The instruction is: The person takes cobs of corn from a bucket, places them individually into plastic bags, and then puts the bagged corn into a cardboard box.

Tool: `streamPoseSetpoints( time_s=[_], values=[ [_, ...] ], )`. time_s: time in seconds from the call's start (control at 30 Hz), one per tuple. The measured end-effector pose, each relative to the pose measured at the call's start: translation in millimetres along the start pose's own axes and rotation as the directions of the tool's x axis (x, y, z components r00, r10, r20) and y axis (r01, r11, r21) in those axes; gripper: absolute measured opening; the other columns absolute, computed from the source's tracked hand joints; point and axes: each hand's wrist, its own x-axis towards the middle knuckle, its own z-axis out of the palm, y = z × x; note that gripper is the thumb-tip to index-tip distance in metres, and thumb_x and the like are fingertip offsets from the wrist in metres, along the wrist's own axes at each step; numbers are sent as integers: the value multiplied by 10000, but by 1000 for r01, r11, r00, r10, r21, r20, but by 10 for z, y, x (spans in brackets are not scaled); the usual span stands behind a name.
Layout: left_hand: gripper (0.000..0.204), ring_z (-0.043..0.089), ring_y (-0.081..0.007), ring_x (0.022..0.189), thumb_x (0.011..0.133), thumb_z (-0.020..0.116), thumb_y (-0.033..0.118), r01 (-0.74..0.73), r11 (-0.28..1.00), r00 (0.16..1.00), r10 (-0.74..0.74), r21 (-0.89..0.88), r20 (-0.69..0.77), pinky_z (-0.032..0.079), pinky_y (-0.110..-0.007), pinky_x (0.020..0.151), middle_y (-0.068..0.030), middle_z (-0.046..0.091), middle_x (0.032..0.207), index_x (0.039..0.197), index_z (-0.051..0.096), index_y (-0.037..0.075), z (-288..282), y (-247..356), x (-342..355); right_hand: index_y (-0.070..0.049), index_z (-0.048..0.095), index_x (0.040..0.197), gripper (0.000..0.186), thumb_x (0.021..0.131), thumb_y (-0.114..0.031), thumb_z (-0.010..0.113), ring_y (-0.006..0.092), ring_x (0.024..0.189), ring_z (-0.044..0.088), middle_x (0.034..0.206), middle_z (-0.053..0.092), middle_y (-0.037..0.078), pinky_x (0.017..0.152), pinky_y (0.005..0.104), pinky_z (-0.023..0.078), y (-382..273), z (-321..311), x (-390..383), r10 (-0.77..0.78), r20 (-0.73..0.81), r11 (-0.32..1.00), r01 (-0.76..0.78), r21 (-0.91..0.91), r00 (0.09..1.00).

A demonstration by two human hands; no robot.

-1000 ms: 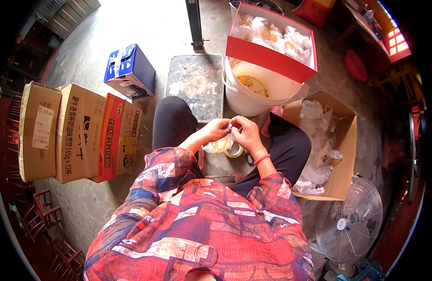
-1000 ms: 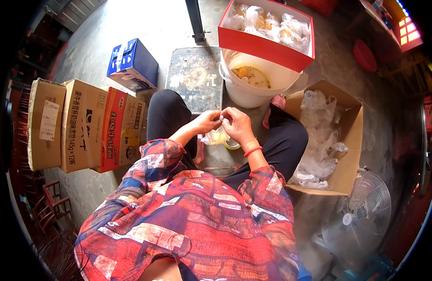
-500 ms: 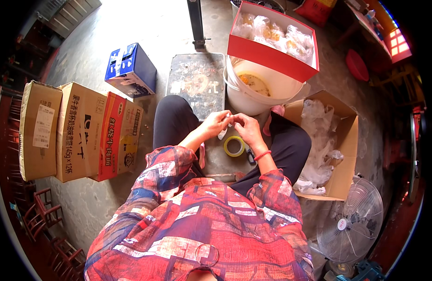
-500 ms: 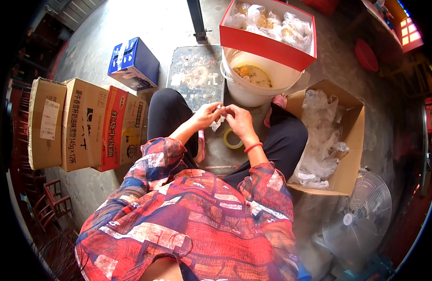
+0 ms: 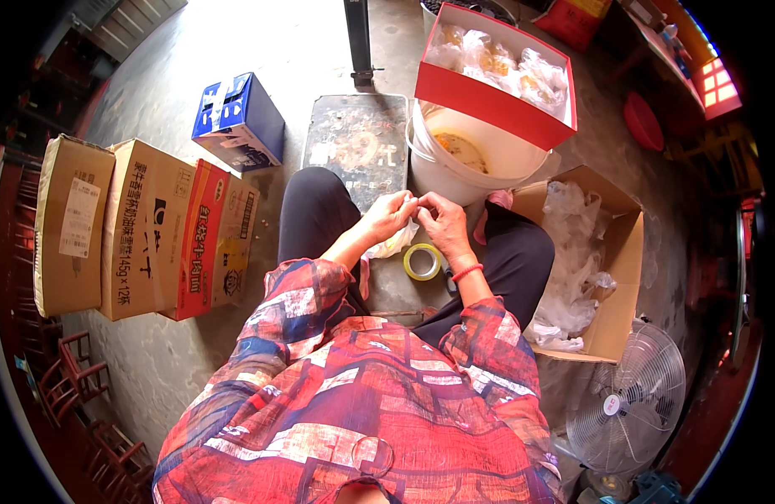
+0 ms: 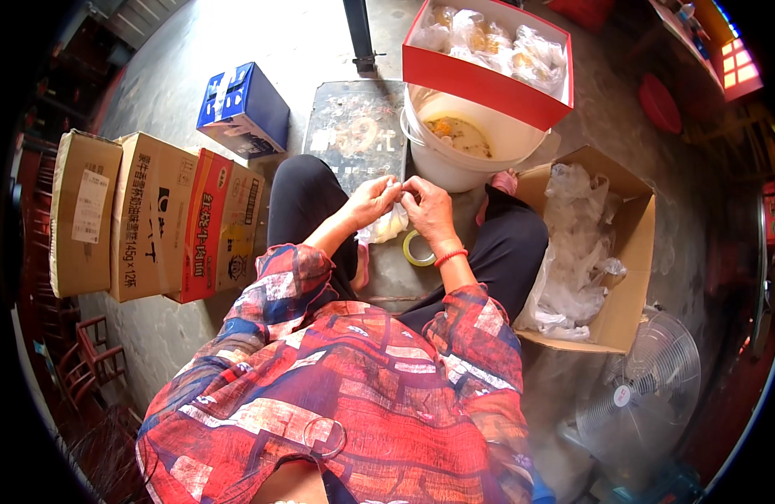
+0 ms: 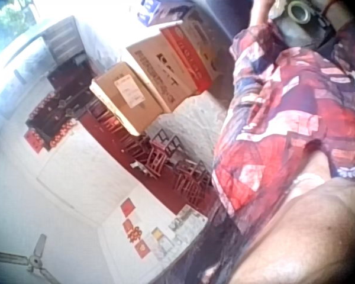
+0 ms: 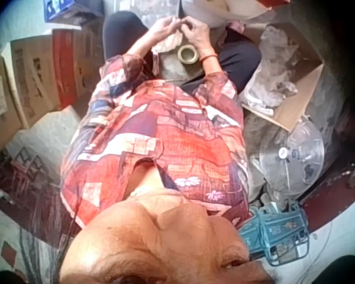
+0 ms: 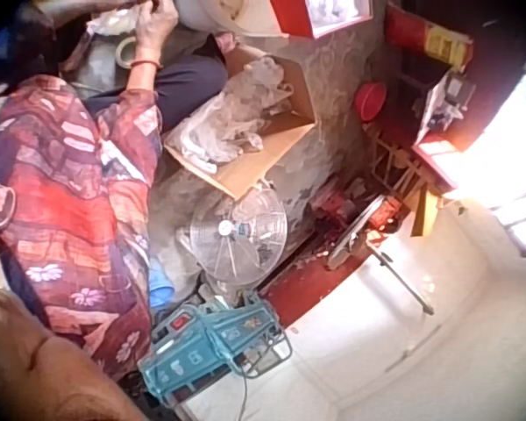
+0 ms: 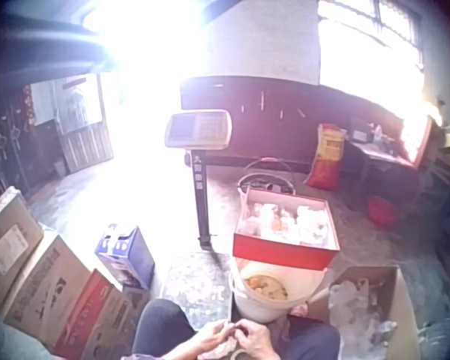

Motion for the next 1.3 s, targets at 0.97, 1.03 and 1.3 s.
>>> streamPoseSetpoints(
  time_s=[0.97, 1.03, 1.3],
  values=[
    [231, 534, -45, 762, 809, 642, 107, 31, 987, 996, -17, -160, 85, 442, -199, 692, 4, 608, 853, 1016, 625, 4, -379, 167, 215, -42, 568, 799, 43, 769, -59, 542, 122, 651, 571, 715, 601, 52, 627, 269, 462, 23, 155, 262, 13, -182, 984, 19, 175, 983],
    [231, 525, -40, 728, 787, 641, 76, -12, 997, 997, 17, -73, 69, 440, -194, 665, 17, 596, 809, 1008, 629, 8, -432, 177, 285, -23, 542, 898, 141, 780, 9, 469, 143, 780, 577, 832, 606, 60, 740, 273, 455, 53, 193, 299, 37, -133, 965, -1, 263, 990],
    [367, 562, -208, 580, 714, 551, 45, -256, 804, 961, 271, 537, 52, 448, -321, 557, -100, 575, 656, 1072, 588, 120, -581, 163, 536, -22, 421, 1181, 440, 763, 93, 341, 221, 1181, 458, 1175, 535, 146, 993, 319, 332, 248, 398, 483, 25, 30, 909, -36, 415, 999]
  ],
)
